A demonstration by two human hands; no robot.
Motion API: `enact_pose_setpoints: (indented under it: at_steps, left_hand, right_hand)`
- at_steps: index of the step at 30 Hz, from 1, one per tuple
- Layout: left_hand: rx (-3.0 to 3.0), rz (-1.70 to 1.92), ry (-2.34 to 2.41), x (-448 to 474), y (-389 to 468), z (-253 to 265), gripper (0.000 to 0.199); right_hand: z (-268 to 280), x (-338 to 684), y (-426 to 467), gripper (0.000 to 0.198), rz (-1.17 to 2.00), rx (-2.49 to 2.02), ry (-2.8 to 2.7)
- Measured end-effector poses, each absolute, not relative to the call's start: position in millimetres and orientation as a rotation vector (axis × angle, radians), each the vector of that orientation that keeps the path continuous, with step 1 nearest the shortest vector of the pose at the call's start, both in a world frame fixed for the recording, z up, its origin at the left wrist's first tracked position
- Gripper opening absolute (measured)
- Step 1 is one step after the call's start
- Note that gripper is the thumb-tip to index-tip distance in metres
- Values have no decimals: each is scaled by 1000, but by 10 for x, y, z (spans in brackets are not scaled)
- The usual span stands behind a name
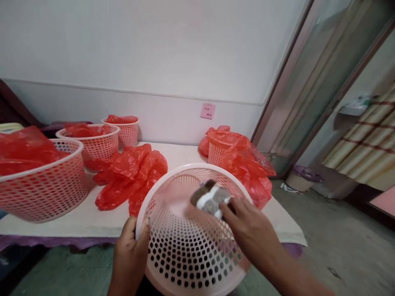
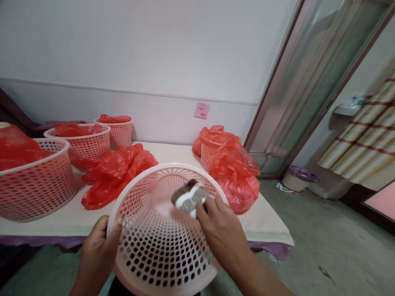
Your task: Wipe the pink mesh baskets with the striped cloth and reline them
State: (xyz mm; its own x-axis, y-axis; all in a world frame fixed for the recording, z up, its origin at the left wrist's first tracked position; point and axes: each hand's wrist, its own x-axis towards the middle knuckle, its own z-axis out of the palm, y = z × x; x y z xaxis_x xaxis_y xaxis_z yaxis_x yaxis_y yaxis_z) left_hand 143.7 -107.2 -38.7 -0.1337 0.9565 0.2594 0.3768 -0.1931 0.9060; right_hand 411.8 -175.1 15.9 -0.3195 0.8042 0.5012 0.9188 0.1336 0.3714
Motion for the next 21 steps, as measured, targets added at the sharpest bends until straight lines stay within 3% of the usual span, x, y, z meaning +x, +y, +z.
enact_pose_setpoints:
  at_steps: [3,9,16,21]
  left_hand:
    - [1548,1359,1477,1442,-1049,-358,30]
    - [1521,1309,1493,1504,-1155,-338,29]
    - [1554,1232,1444,1517,-1275,-336,30]
    - [1512,1174,1373,1597,-1395,-387,32]
  right_hand:
    - [-110,3933,-1887,13,-638,-1844,-2334]
    - [-258,3861,-1868,27,404,-1814,-2016]
    - [-83,4108,-1684,21,702,-1610,-1300]
    - [-345,3950,-1602,21,1318,-1365,-676]
